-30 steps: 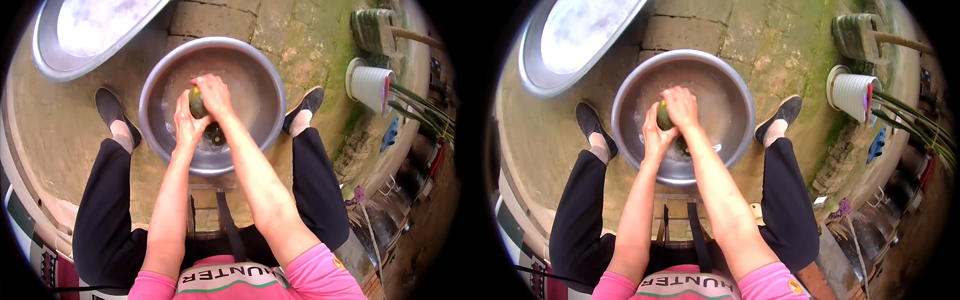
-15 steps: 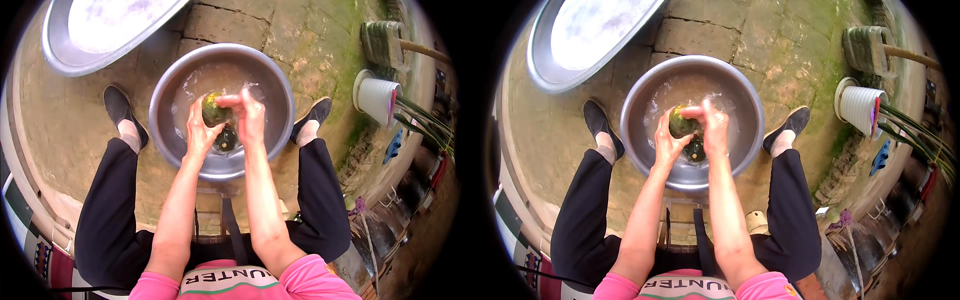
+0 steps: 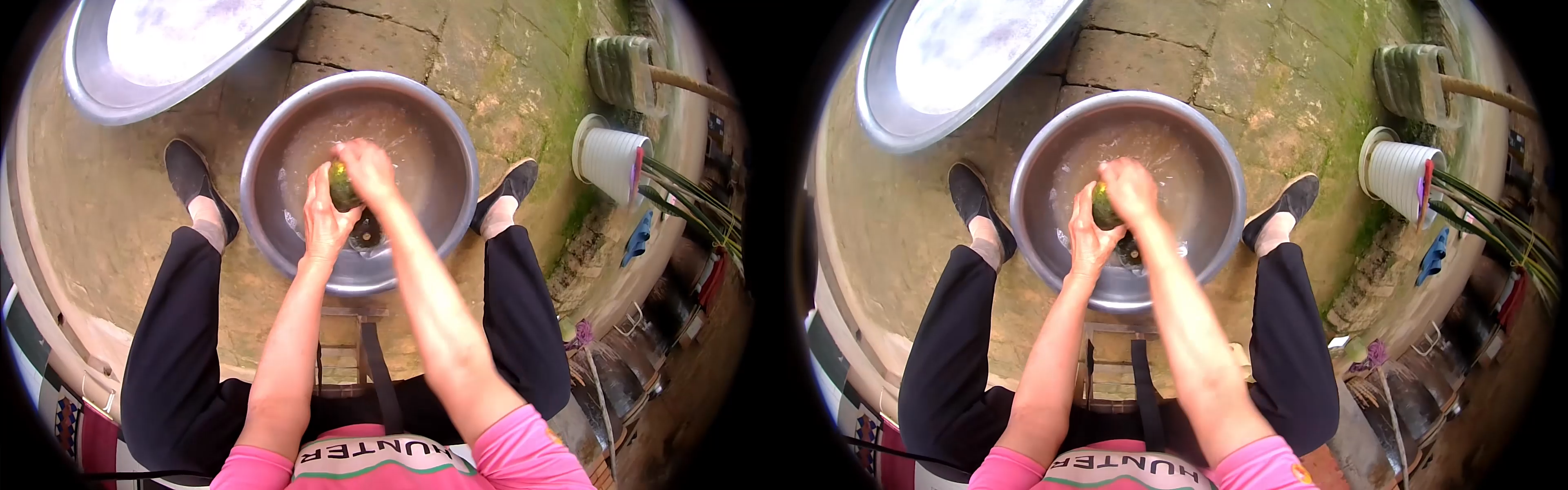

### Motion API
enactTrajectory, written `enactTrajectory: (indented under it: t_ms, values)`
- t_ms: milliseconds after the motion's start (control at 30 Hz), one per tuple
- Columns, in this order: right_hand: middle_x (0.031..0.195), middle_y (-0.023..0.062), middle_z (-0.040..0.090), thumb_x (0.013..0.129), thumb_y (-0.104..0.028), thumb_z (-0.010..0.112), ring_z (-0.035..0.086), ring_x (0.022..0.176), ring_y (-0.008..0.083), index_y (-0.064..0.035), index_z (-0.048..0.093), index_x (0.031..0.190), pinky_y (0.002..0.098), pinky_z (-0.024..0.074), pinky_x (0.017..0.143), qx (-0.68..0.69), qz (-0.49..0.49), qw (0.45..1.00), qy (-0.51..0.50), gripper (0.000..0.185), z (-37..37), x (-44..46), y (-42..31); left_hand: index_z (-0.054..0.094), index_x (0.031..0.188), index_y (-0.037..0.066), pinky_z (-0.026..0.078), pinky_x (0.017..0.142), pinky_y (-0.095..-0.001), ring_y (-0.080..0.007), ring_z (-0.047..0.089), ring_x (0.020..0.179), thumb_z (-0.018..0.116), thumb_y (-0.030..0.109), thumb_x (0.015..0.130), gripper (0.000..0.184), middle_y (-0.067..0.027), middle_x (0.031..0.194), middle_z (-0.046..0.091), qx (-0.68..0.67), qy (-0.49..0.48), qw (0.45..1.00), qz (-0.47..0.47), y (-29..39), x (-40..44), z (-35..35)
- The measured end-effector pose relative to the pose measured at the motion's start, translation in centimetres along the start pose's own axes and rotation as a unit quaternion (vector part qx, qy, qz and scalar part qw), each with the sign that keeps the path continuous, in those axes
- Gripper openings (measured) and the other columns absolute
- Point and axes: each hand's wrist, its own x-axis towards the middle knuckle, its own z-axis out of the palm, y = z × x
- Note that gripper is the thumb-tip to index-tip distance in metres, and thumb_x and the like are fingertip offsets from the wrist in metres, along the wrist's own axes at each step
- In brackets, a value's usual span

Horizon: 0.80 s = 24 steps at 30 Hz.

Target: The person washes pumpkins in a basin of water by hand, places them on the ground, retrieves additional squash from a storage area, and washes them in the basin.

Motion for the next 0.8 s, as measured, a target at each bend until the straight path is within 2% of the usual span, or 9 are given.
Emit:
enactTrajectory:
  t_ms: [100, 200, 267, 333, 367, 400, 633, 700, 800]
  values:
    - [0.13, 0.0052, 0.067, 0.1, -0.026, 0.055, 0.048, 0.137, 0.0327, -0.0106, 0.075, 0.115, 0.0573, 0.0243, 0.119, -0.024, -0.157, 0.971, 0.179, 0.03, 2.9, -8.1, -3.3, 0.052, 0.137, 0.001, 0.051, 0.1, -0.0425, -0.0394, 0.061, 0.12, 0.062, 0.011, 0.096, 0.043, -0.0223, 0.135, 0.057, -0.039, -0.015, 0.999, 0.006, -2.2, -1.1, -0.4]
    - [0.127, 0.0026, 0.067, 0.1, -0.025, 0.056, 0.047, 0.138, 0.0315, -0.0129, 0.073, 0.116, 0.0625, 0.0202, 0.119, -0.021, -0.193, 0.959, 0.208, 0.027, 3.4, -8.8, -2.8, 0.054, 0.135, 0.001, 0.052, 0.097, -0.0434, -0.0392, 0.061, 0.117, 0.058, 0.012, 0.098, 0.039, -0.021, 0.132, 0.058, -0.1, -0.022, 0.991, -0.086, -1.7, -1.0, -0.5]
    - [0.127, 0.0029, 0.067, 0.1, -0.024, 0.056, 0.047, 0.138, 0.0306, -0.0142, 0.074, 0.116, 0.0622, 0.0199, 0.12, -0.012, -0.205, 0.959, 0.196, 0.026, 2.0, -6.6, -2.7, 0.053, 0.135, 0.001, 0.052, 0.095, -0.045, -0.0409, 0.063, 0.113, 0.073, 0.014, 0.086, 0.054, -0.023, 0.127, 0.06, -0.082, -0.015, 0.994, -0.068, -0.5, -0.1, -0.3]
    - [0.12, 0.0097, 0.067, 0.101, -0.027, 0.053, 0.057, 0.124, 0.0319, -0.0098, 0.073, 0.111, 0.0463, 0.0393, 0.11, 0.1, -0.097, 0.977, 0.16, 0.028, 0.8, -3.6, -2.7, 0.053, 0.135, 0.001, 0.052, 0.095, -0.0452, -0.0413, 0.064, 0.112, 0.081, 0.016, 0.078, 0.066, -0.0237, 0.124, 0.061, -0.028, 0.017, 0.999, -0.031, 0.1, 0.9, -0.4]
    - [0.119, 0.0115, 0.067, 0.101, -0.029, 0.053, 0.059, 0.118, 0.034, -0.0084, 0.073, 0.11, 0.0443, 0.0427, 0.105, 0.139, -0.046, 0.979, 0.144, 0.03, 0.6, -1.9, -1.1, 0.052, 0.136, 0.001, 0.052, 0.097, -0.0458, -0.0417, 0.064, 0.112, 0.09, 0.016, 0.065, 0.083, -0.0243, 0.122, 0.063, -0.035, 0.02, 0.999, -0.037, 0.1, 0.7, -0.4]
    - [0.118, 0.0132, 0.067, 0.101, -0.03, 0.053, 0.061, 0.113, 0.0361, -0.0069, 0.073, 0.109, 0.0423, 0.046, 0.1, 0.179, 0.004, 0.976, 0.128, 0.032, 0.8, -0.4, 0.6, 0.052, 0.136, 0.001, 0.052, 0.099, -0.0455, -0.0403, 0.064, 0.113, 0.091, 0.015, 0.063, 0.083, -0.0223, 0.125, 0.063, -0.035, 0.031, 0.998, -0.029, 0.1, 0.2, -0.4]
    - [0.098, 0.0081, 0.073, 0.106, -0.032, 0.05, 0.064, 0.091, 0.0149, 0.0023, 0.074, 0.104, 0.031, 0.0499, 0.088, 0.402, 0.031, 0.91, 0.094, 0.042, -0.1, -2.0, 0.5, 0.045, 0.147, -0.003, 0.042, 0.113, -0.0437, -0.0368, 0.054, 0.131, 0.096, 0.02, 0.058, 0.104, -0.022, 0.135, 0.06, -0.16, -0.155, 0.959, -0.177, -1.2, 2.2, -3.1]
    - [0.099, 0.0079, 0.073, 0.106, -0.032, 0.05, 0.064, 0.091, 0.0148, 0.0017, 0.075, 0.103, 0.0309, 0.0501, 0.088, 0.405, 0.02, 0.907, 0.111, 0.041, -0.8, -2.9, -1.2, 0.038, 0.15, -0.007, 0.04, 0.115, -0.0425, -0.0349, 0.052, 0.133, 0.096, 0.024, 0.058, 0.113, -0.0251, 0.141, 0.054, -0.233, -0.189, 0.93, -0.211, 0.8, 3.0, -4.5]
    - [0.1, 0.0074, 0.074, 0.106, -0.031, 0.05, 0.064, 0.092, 0.0143, 0.0009, 0.075, 0.103, 0.0306, 0.0504, 0.088, 0.393, -0.016, 0.911, 0.126, 0.041, -1.0, -3.3, -2.2, 0.039, 0.148, -0.009, 0.041, 0.114, -0.0435, -0.0364, 0.052, 0.134, 0.096, 0.03, 0.058, 0.114, -0.0261, 0.142, 0.052, -0.138, -0.175, 0.96, -0.168, 0.1, 3.3, -3.0]
